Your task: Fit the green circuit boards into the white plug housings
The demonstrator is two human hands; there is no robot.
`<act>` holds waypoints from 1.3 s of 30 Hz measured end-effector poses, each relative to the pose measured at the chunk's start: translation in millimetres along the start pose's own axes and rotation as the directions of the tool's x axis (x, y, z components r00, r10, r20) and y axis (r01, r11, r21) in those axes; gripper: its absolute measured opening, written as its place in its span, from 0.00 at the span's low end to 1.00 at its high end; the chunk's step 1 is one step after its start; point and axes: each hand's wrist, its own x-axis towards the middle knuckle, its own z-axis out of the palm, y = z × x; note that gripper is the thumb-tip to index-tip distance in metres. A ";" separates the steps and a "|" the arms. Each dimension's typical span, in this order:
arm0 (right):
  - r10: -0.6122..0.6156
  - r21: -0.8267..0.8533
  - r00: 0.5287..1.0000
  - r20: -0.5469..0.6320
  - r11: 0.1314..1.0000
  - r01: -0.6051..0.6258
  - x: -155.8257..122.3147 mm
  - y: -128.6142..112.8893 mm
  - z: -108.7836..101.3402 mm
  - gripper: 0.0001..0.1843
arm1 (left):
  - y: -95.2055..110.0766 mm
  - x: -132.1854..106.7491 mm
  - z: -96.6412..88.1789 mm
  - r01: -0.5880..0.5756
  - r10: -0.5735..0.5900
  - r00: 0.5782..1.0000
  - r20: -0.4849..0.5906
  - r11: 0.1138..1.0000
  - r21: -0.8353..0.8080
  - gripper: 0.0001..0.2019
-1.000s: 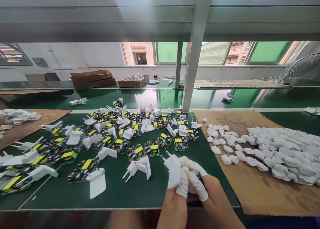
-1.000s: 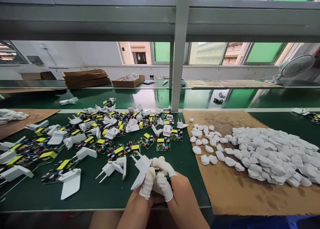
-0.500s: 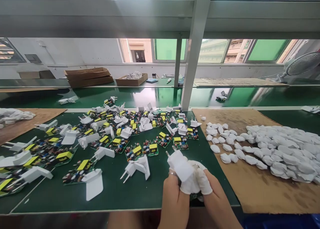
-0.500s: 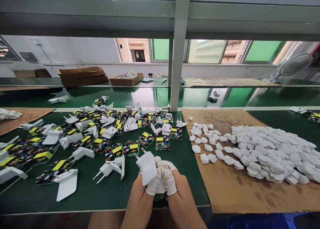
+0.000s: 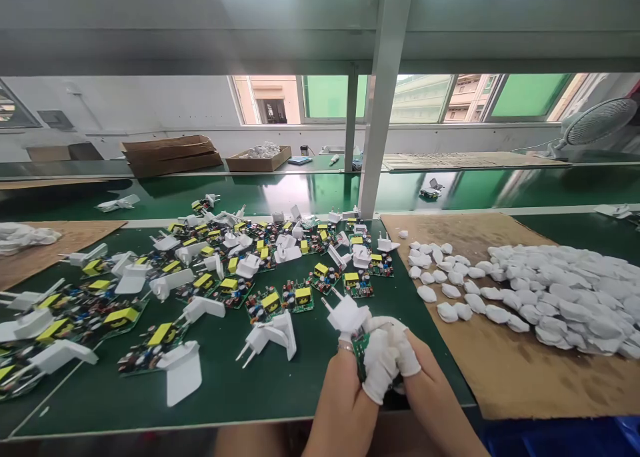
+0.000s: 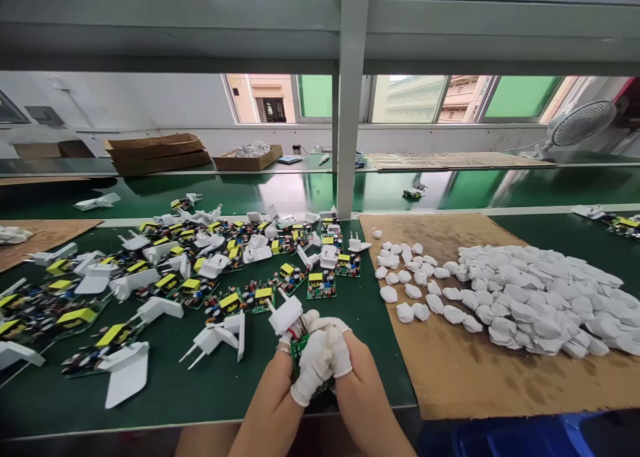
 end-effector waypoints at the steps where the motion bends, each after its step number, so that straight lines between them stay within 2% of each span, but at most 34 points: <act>1: -0.002 -0.010 1.000 0.002 1.000 0.002 0.3 -0.1 -0.3 0.27 | 0.6 -1.5 -0.5 -0.002 0.002 1.000 0.001 1.000 0.002 0.24; 3: -0.019 -0.021 1.000 0.015 1.000 0.020 1.5 0.0 -0.6 0.27 | 3.1 -2.8 -1.7 0.016 -0.014 0.999 0.043 0.999 -0.039 0.27; 5: -0.035 0.008 0.999 0.029 0.999 0.035 2.7 0.9 -0.4 0.25 | 7.0 -2.4 -2.5 0.050 -0.038 0.989 0.140 0.995 -0.081 0.30; 7: -0.039 0.049 0.998 0.041 0.998 0.037 3.2 2.4 0.1 0.24 | 10.9 -1.5 -2.1 0.059 -0.041 0.974 0.222 0.995 -0.075 0.30; 9: -0.021 0.051 0.999 0.034 0.999 0.019 3.0 4.2 0.8 0.23 | 13.3 -1.3 -1.3 0.017 -0.018 0.981 0.195 1.000 0.006 0.24; 12: 0.002 0.010 1.000 0.030 1.000 -0.002 3.1 5.9 1.7 0.25 | 13.0 -1.8 -2.8 -0.001 -0.009 0.997 0.079 0.992 0.124 0.20; 13: 0.011 0.011 0.999 0.034 1.000 -0.011 3.5 5.5 1.7 0.26 | 12.3 -1.8 -4.5 0.016 -0.027 0.996 0.089 0.993 0.118 0.21; 17: 0.052 0.088 0.995 0.088 0.994 -0.059 6.5 -1.5 -2.5 0.28 | 11.1 0.5 -14.8 0.097 -0.078 0.960 0.268 0.994 -0.056 0.24; 21: 0.039 0.063 0.961 0.274 0.996 -0.058 6.5 -9.6 -12.7 0.23 | 11.9 2.6 -19.7 0.094 -0.094 0.961 0.261 0.995 0.012 0.23; 23: 0.044 0.023 0.943 0.331 0.998 -0.055 4.6 -10.2 -17.9 0.23 | 12.1 2.3 -18.5 0.117 -0.112 0.961 0.254 0.993 -0.006 0.23; 28: 0.072 0.035 0.935 0.347 0.995 -0.089 -0.2 -6.1 -23.9 0.27 | 8.6 2.8 -16.2 0.169 -0.149 0.967 0.205 0.982 -0.083 0.24; 31: 0.096 0.076 0.931 0.352 0.989 -0.131 -0.4 -4.0 -21.8 0.30 | 6.1 5.3 -15.8 0.122 -0.100 0.971 0.218 0.989 -0.088 0.24; 33: 0.046 0.035 0.959 0.280 0.998 -0.058 -0.3 -2.2 -19.3 0.29 | 5.9 6.0 -13.4 0.060 -0.067 0.984 0.166 0.997 0.046 0.23; 35: -0.090 -0.110 0.982 0.168 0.988 0.109 -0.3 -1.3 -16.8 0.25 | 6.2 4.3 -8.9 0.031 -0.029 0.999 -0.012 0.980 0.198 0.24; 36: -0.177 -0.226 0.976 0.130 0.953 0.203 -0.4 -2.0 -15.6 0.23 | 6.3 2.4 -6.2 0.035 -0.009 0.993 -0.117 0.975 0.218 0.24; 38: -0.327 -0.452 0.932 0.157 0.815 0.362 -0.6 -6.6 -12.6 0.22 | 6.0 -2.0 -0.8 0.036 -0.011 0.972 -0.234 0.994 0.102 0.24; 39: -0.370 -0.518 0.905 0.209 0.743 0.423 -0.7 -10.3 -11.1 0.21 | 5.8 -3.9 1.5 0.036 -0.037 0.971 -0.235 0.999 -0.008 0.25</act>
